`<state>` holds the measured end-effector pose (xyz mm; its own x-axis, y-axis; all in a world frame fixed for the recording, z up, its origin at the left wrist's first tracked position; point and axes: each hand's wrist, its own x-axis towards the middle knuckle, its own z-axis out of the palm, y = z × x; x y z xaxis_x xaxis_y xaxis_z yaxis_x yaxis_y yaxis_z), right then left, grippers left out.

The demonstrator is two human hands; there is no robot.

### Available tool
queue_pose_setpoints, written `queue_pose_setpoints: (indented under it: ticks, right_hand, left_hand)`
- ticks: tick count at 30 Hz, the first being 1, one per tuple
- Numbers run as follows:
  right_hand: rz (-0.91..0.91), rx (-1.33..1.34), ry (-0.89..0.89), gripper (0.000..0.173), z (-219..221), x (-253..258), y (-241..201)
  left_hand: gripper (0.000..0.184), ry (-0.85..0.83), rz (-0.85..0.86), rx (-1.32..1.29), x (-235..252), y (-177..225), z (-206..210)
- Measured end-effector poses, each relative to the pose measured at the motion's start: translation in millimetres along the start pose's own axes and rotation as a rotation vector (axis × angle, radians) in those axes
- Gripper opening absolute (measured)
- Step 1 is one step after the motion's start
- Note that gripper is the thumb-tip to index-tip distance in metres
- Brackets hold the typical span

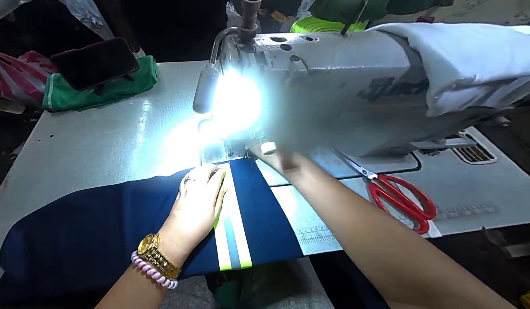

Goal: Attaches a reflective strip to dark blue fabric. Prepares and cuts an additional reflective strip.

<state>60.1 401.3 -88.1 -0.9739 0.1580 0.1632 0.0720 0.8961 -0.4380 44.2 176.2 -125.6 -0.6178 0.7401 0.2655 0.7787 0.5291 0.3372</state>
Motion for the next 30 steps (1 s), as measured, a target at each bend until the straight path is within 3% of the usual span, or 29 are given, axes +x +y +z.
queue_pose_setpoints:
  ticks: [3,7,8,11,15,30]
  right_hand:
    - [0.196,0.019,-0.16,0.028,-30,1,-26]
    - [0.362,0.164,-0.129,0.029,-37,-3,-37]
    - [0.342,0.193,-0.065,0.028,-34,-8,-36]
    - [0.043,-0.055,0.179,0.026,-13,-49,-30]
    - [-0.122,-0.217,0.119,0.04,29,-116,-37]
    - [-0.159,-0.268,0.147,0.045,33,-99,-21]
  left_hand:
    - [0.039,0.003,0.002,-0.002,1,-1,0]
    - [0.041,0.002,0.0,-0.004,0,-1,-1]
    - [0.04,0.001,-0.003,-0.005,0,-1,0]
    - [0.04,0.004,-0.002,-0.005,0,-1,0]
    - [0.041,-0.016,0.005,-0.01,3,0,-1]
    - [0.039,-0.001,0.039,-0.023,28,-15,3]
